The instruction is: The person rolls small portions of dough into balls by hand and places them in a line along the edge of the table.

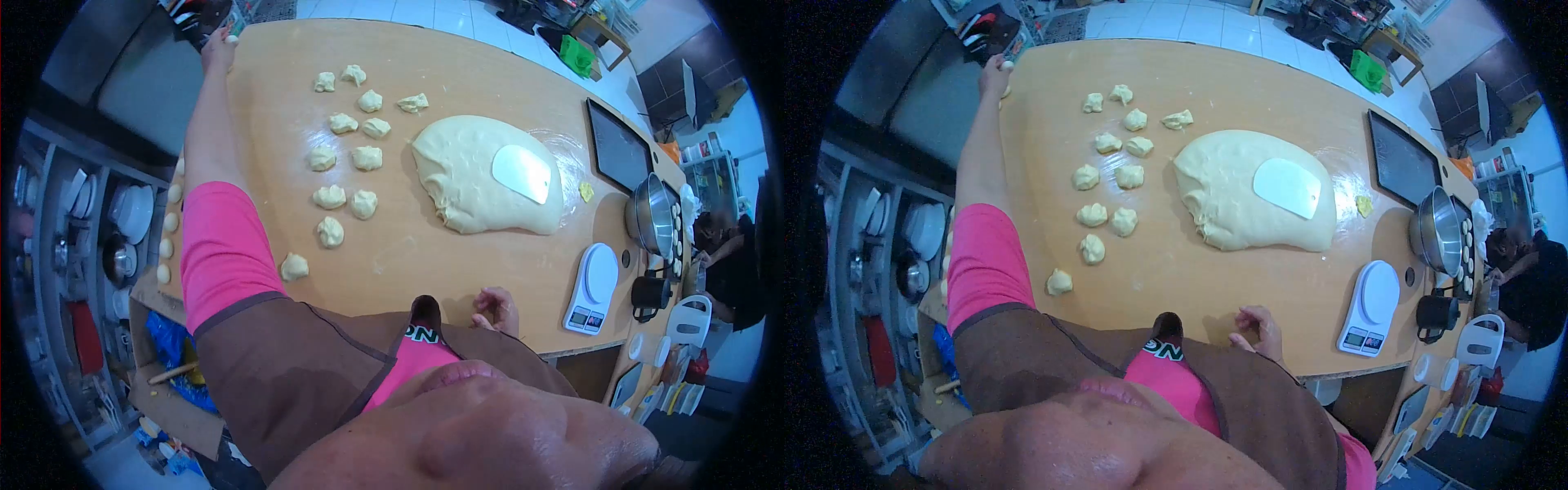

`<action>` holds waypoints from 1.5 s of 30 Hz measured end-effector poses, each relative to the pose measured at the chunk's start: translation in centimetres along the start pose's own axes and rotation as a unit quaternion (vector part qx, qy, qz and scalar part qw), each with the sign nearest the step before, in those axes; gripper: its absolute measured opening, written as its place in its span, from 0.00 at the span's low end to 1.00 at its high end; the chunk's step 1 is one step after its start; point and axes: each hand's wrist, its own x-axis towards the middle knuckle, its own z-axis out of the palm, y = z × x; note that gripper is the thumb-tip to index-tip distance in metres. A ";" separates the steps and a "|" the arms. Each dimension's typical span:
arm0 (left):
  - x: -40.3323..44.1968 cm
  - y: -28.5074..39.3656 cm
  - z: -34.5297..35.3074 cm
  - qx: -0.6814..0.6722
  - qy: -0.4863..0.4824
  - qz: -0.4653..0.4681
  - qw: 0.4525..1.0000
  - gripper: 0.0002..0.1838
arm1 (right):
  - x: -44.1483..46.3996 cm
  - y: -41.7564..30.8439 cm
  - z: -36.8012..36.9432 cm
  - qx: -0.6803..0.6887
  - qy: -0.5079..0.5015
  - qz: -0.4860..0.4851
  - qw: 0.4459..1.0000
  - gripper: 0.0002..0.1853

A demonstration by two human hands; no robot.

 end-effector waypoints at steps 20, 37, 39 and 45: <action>3.6 -5.0 5.3 0.188 -0.061 -0.012 0.980 0.17 | -0.7 0.5 0.0 -0.023 0.045 -0.041 0.998 0.24; 2.3 -6.0 3.3 0.130 0.187 -0.034 0.973 0.34 | -0.5 0.2 0.1 -0.043 0.043 -0.035 0.998 0.21; 1.4 -6.0 2.7 0.191 -0.014 0.005 0.981 0.36 | -0.5 0.1 0.0 -0.039 0.035 -0.034 0.998 0.21; 0.5 -4.7 2.1 0.294 -0.169 -0.032 0.940 0.38 | -0.1 -0.4 0.4 -0.045 0.052 -0.045 0.997 0.18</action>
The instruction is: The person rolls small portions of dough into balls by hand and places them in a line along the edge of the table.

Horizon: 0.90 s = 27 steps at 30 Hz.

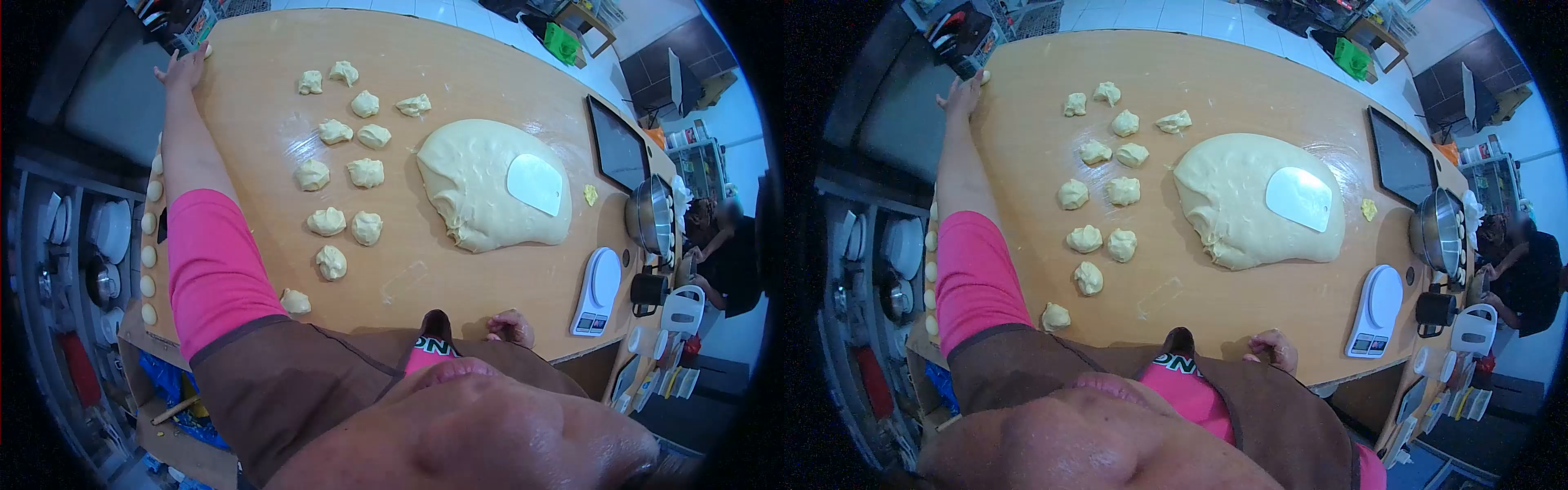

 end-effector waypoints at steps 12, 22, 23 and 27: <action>-13.1 12.9 -4.2 -0.202 -0.086 0.337 0.916 0.45 | 0.9 -2.0 0.0 -0.031 -0.070 0.002 0.997 0.19; -17.0 14.4 -5.5 -0.269 0.011 0.285 0.920 0.16 | 0.8 -2.2 -0.5 0.112 -0.050 0.008 0.992 0.17; -17.5 14.0 -5.5 -0.323 0.051 0.276 0.904 0.15 | 0.7 -2.2 -0.5 0.111 -0.051 0.011 0.992 0.17; -21.8 13.8 -9.9 -0.305 0.125 0.326 0.886 0.14 | 0.9 -2.5 -0.8 0.187 -0.050 0.063 0.979 0.14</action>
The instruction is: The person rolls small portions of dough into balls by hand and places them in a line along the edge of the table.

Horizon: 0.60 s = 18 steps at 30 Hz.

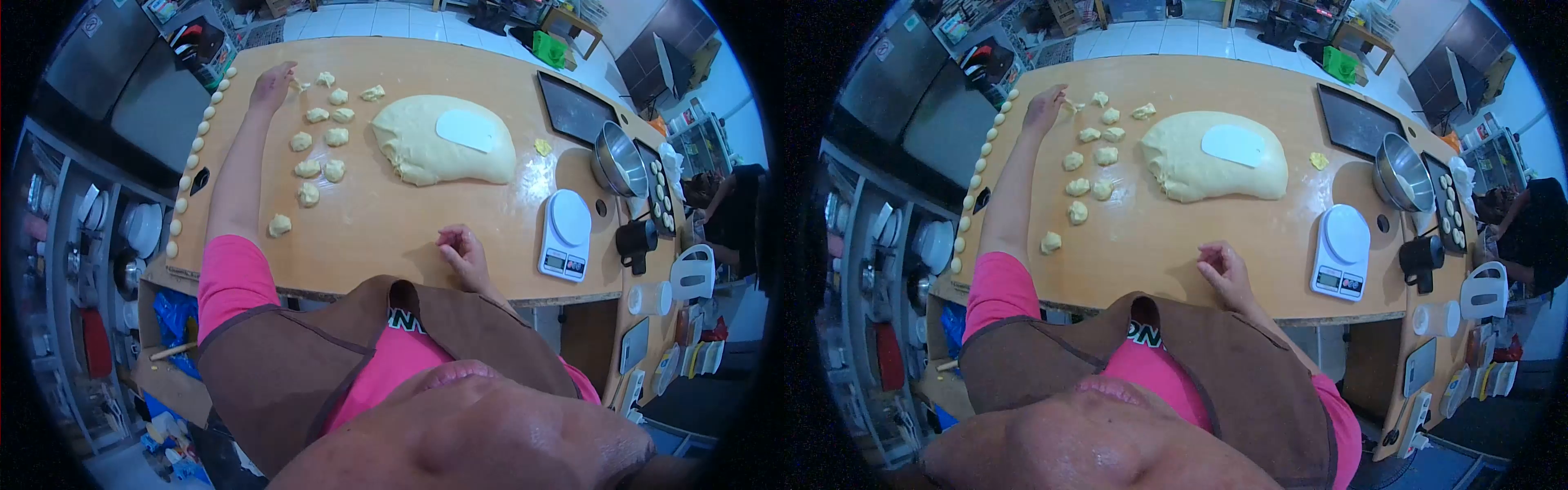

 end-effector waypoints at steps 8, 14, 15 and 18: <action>1.2 -2.6 2.5 0.078 -0.058 -0.099 0.990 0.15 | -0.4 0.4 -0.3 0.072 -0.002 -0.010 0.997 0.13; 0.4 -3.1 7.2 0.094 -0.118 -0.200 0.968 0.21 | -0.4 -0.2 0.0 0.088 0.005 0.011 0.996 0.12; 0.7 -3.3 7.5 0.091 -0.116 -0.202 0.968 0.21 | -0.3 -0.3 0.1 0.100 0.005 0.015 0.995 0.12; 1.3 -4.4 8.0 0.154 -0.140 -0.143 0.968 0.18 | 0.1 -0.1 -0.2 0.071 -0.008 0.009 0.997 0.12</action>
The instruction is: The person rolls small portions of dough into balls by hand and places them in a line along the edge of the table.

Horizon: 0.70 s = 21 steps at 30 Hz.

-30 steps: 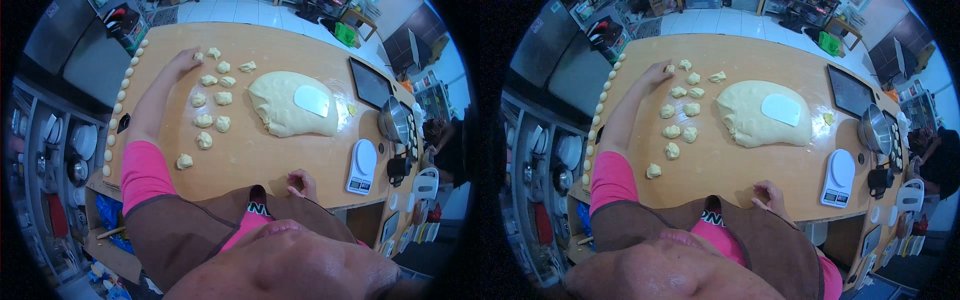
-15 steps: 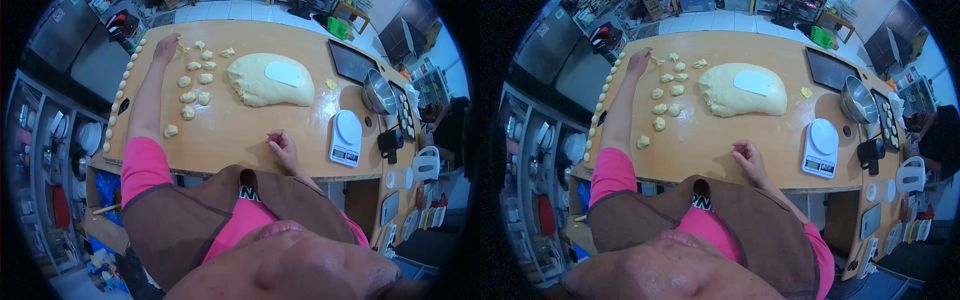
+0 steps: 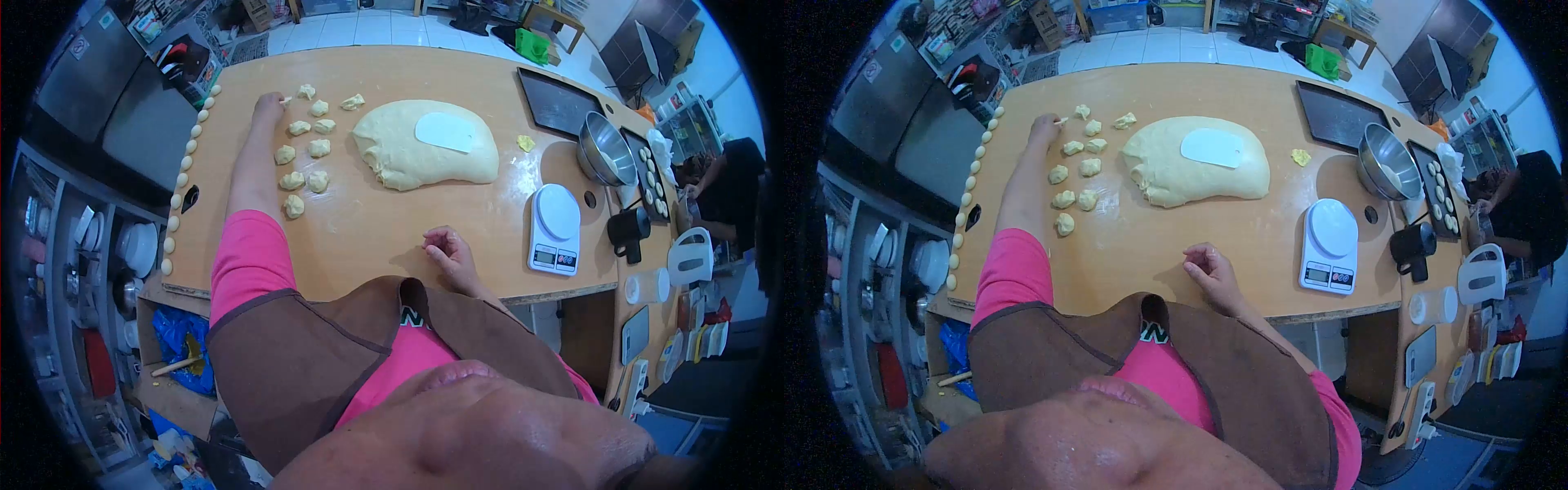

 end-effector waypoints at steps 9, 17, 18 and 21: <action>5.2 0.1 -8.1 -0.150 0.172 0.053 0.972 0.13 | 0.2 -0.2 -0.1 0.043 0.034 0.021 0.998 0.11; -0.4 5.6 -10.7 -0.287 0.064 0.125 0.948 0.24 | 0.3 -0.6 -0.2 0.043 0.049 0.040 0.997 0.11; -2.4 7.6 -11.0 -0.360 0.042 0.153 0.919 0.28 | 0.1 -0.8 -0.1 0.034 0.058 0.049 0.997 0.11; -11.5 17.1 -13.9 -0.491 -0.074 0.192 0.847 0.39 | 0.2 1.0 -1.2 0.107 0.091 -0.001 0.990 0.12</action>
